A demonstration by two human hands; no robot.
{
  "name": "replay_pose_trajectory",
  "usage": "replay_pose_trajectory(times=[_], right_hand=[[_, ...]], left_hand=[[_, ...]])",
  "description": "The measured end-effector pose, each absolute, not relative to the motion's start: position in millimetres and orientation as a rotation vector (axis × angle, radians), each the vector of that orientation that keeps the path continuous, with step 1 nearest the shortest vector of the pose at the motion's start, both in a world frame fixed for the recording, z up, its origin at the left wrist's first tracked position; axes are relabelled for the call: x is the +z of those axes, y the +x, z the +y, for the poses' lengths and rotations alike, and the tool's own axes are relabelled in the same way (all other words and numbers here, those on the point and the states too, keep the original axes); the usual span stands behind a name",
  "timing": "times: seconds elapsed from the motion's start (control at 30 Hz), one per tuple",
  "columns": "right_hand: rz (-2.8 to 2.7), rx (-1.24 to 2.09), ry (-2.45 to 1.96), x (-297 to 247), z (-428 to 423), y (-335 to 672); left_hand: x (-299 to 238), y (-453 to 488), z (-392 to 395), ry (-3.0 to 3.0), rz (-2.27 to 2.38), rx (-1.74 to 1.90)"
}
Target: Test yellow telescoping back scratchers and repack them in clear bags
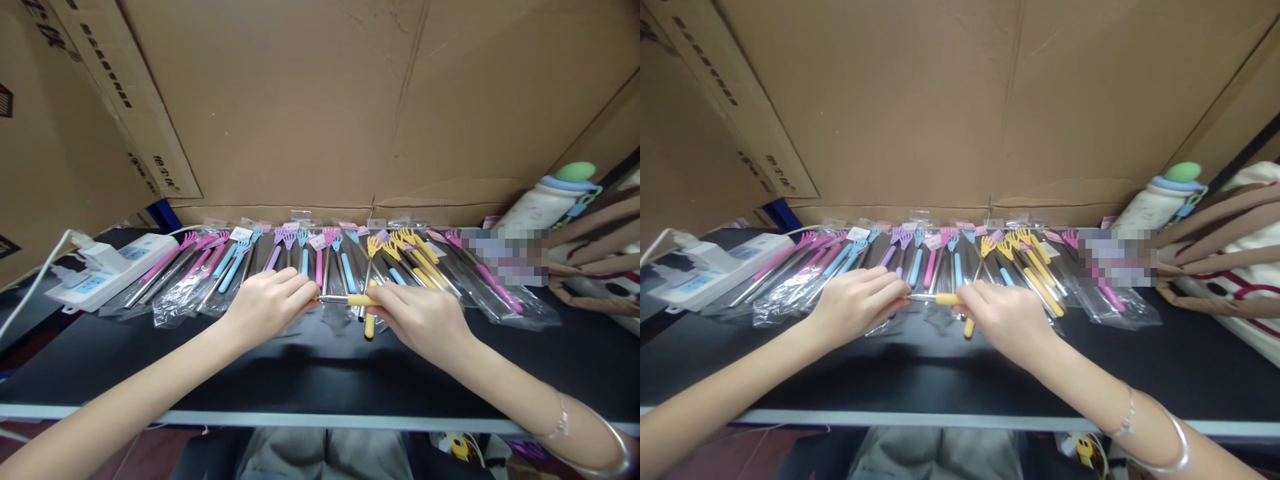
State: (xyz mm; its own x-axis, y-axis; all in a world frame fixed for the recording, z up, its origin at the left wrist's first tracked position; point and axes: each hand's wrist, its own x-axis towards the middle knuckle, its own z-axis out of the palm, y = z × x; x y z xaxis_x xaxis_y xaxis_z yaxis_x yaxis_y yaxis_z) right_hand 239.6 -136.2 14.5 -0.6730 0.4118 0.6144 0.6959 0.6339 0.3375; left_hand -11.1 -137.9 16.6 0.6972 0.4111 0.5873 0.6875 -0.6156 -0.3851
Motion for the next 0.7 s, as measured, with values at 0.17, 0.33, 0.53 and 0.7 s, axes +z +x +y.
replay_pose_trajectory(times=[0.17, 0.33, 0.53, 0.7], right_hand=[[-2.426, -0.656, -0.891, 17.6, -128.2, 241.8], [-2.44, -0.314, -1.068, 17.8, -116.7, 249.8], [-2.462, 0.07, -1.187, 15.3, -116.5, 251.0], [-2.524, 0.265, -1.219, 17.8, -116.7, 251.7]], left_hand=[[19.7, -15.0, -134.0, -2.362, -0.909, -0.584], [24.0, -24.3, -127.4, -2.286, -1.005, -0.626], [18.8, -28.6, -124.2, -2.277, -0.963, -0.638], [18.0, -29.9, -123.7, -2.302, -0.981, -0.604]])
